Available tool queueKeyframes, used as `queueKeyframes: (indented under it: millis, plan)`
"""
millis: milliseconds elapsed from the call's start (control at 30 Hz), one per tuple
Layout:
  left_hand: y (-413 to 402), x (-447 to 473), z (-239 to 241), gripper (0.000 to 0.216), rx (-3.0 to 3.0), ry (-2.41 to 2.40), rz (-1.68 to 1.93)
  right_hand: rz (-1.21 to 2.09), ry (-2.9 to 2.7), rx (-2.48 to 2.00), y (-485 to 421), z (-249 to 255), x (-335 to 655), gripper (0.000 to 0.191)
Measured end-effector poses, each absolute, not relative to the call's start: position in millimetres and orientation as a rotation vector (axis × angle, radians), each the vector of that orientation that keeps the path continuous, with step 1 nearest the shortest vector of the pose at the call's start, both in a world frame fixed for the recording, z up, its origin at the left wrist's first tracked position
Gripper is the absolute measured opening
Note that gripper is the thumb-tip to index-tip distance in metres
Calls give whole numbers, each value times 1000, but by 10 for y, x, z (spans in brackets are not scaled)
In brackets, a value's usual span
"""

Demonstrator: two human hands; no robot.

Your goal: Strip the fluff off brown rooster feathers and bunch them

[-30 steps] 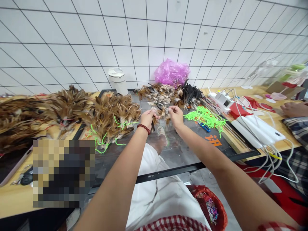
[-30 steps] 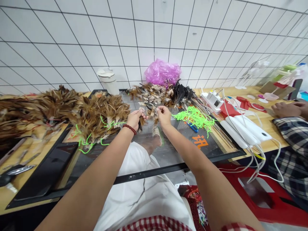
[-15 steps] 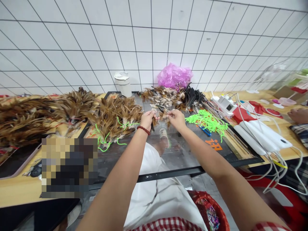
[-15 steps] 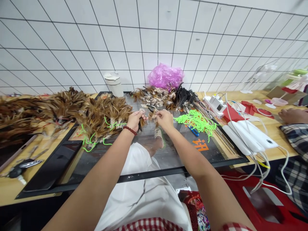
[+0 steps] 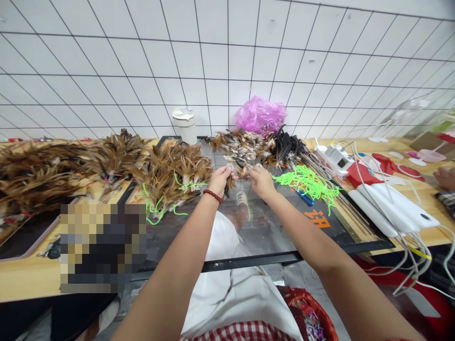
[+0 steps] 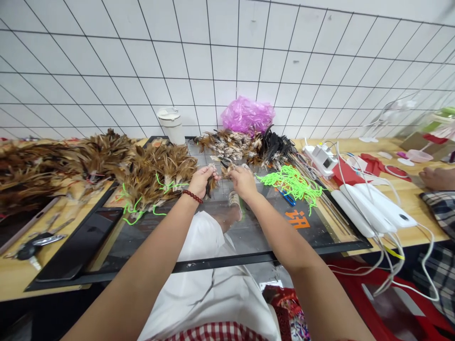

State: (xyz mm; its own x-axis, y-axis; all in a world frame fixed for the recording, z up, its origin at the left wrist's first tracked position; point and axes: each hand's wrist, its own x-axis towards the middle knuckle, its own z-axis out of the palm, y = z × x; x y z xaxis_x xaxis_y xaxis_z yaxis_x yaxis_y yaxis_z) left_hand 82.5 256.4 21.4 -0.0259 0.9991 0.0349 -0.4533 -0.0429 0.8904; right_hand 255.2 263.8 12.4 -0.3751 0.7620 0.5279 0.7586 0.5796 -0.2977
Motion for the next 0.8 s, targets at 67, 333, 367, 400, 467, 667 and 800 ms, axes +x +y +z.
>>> queueKeyframes:
  millis: [67,333,367,400,467,667,800]
  plan:
    - [2547,834,226,24,912,861,1416,75,-2110,-1129,2650,105,2543,30]
    - [2519,893,189,18,1162,1012,1269,308,-1852,-981,2598,183,2496,28]
    - [2521,900,184,18,1169,1028,1271,351,-1813,-980,2604,175,2490,28]
    - [2522,906,182,18,1162,1034,1278,409,-1766,-978,2617,161,2483,28]
    - [2523,912,189,18,1118,1020,1302,544,-1662,-964,2656,124,2471,28]
    - [2519,888,230,20,1015,1007,1335,847,-1453,-817,2718,145,2481,29]
    - [2513,871,233,22,1019,971,1323,807,-1589,-817,2618,254,2492,31]
